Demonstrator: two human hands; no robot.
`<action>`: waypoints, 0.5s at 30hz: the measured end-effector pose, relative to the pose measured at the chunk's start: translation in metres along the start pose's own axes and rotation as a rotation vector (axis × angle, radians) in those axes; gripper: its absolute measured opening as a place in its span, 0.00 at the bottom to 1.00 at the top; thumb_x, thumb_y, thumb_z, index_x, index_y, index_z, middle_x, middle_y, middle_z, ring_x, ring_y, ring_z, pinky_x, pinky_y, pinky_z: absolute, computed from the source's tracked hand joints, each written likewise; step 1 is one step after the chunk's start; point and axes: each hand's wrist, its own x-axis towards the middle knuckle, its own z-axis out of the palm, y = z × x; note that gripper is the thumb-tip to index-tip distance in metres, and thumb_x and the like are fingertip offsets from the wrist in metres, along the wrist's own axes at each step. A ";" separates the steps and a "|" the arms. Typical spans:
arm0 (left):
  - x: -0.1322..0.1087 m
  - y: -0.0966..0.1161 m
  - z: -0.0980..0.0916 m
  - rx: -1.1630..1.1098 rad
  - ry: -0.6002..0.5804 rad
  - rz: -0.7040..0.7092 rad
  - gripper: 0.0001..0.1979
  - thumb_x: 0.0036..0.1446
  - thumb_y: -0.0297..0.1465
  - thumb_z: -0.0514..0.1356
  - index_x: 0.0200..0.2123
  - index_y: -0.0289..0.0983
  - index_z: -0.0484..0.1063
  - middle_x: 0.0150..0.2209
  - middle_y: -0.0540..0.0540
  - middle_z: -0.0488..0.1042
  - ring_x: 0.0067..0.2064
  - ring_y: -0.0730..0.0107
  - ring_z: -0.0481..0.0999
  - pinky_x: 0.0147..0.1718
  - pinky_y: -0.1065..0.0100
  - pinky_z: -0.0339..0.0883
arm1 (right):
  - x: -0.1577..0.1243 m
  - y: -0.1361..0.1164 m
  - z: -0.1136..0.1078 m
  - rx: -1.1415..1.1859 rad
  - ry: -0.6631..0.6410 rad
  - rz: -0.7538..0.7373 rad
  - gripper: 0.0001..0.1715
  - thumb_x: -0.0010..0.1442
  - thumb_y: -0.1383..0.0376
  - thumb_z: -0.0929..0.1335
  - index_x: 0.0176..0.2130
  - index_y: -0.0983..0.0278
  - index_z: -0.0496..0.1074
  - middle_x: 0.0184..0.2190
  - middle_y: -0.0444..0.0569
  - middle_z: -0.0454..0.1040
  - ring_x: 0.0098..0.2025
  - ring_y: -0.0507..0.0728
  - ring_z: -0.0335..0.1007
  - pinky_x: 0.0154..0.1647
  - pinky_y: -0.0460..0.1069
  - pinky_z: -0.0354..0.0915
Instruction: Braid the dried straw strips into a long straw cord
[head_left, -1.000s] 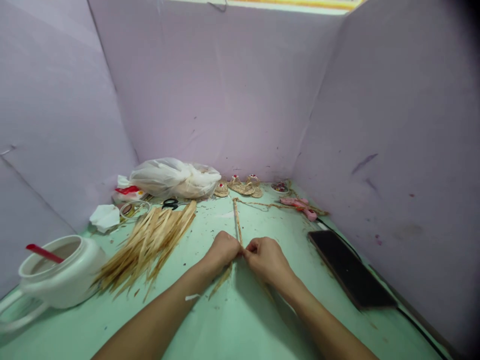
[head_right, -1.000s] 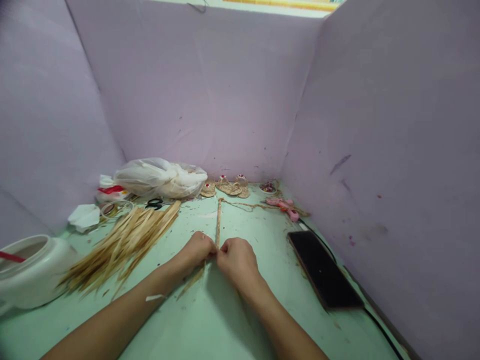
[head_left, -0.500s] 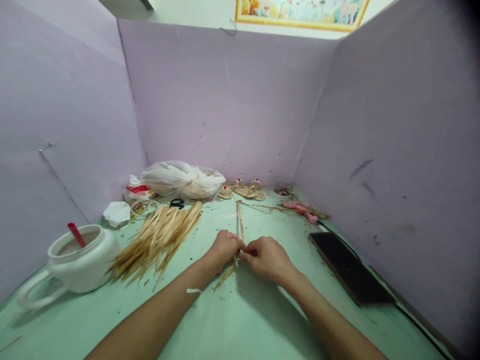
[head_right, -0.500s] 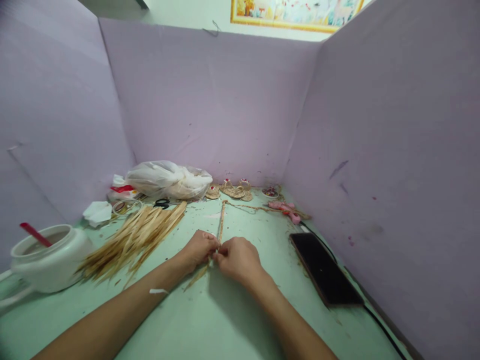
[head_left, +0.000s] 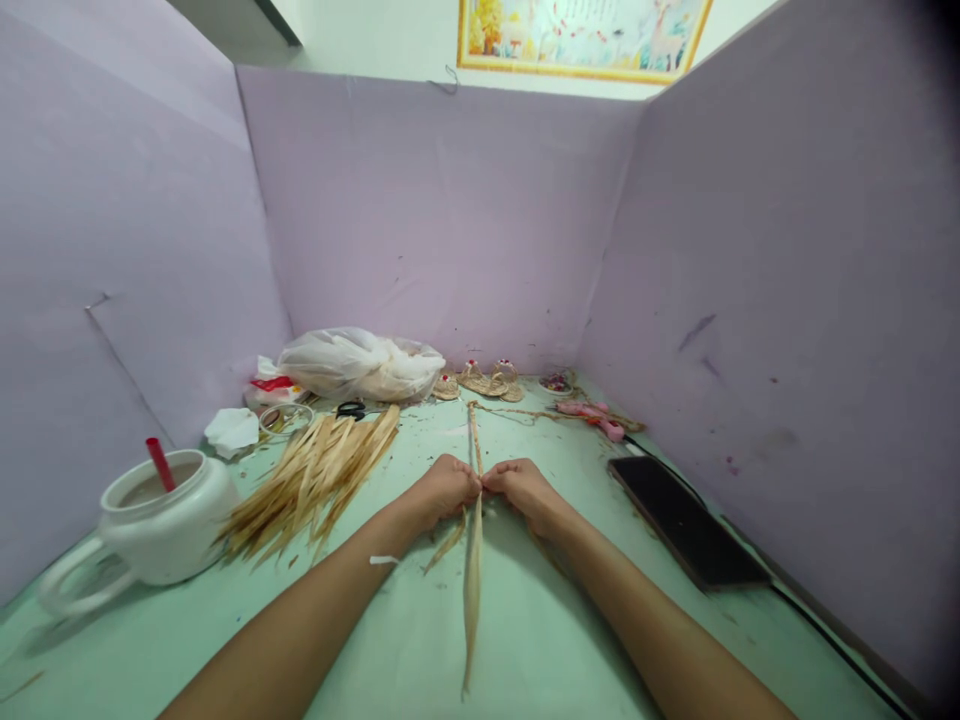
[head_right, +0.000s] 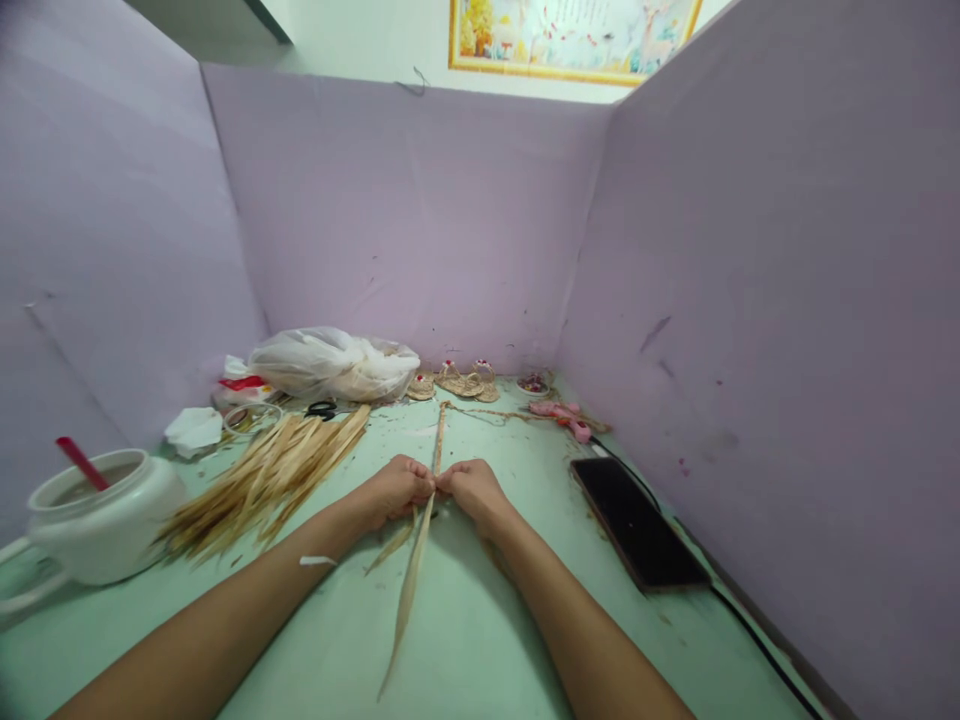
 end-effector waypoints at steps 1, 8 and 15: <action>0.001 0.000 0.000 0.040 0.007 -0.010 0.04 0.37 0.24 0.52 0.15 0.35 0.59 0.09 0.57 0.51 0.11 0.82 0.46 0.12 0.74 0.38 | 0.001 0.001 -0.001 0.009 -0.017 0.011 0.03 0.38 0.70 0.65 0.18 0.69 0.67 0.13 0.41 0.64 0.15 0.45 0.49 0.15 0.43 0.43; -0.002 0.008 -0.004 0.320 0.076 -0.045 0.06 0.37 0.26 0.54 0.13 0.33 0.64 0.08 0.53 0.56 0.12 0.80 0.51 0.14 0.73 0.44 | 0.005 0.000 -0.004 -0.075 -0.081 0.063 0.05 0.37 0.67 0.66 0.16 0.67 0.66 0.09 0.37 0.56 0.12 0.44 0.41 0.13 0.44 0.37; -0.021 0.031 -0.005 0.624 0.191 -0.111 0.03 0.34 0.27 0.58 0.15 0.33 0.70 0.10 0.49 0.60 0.18 0.71 0.63 0.19 0.72 0.51 | 0.003 -0.001 0.000 0.008 -0.095 0.085 0.04 0.37 0.67 0.65 0.17 0.68 0.67 0.09 0.38 0.58 0.11 0.44 0.40 0.12 0.44 0.36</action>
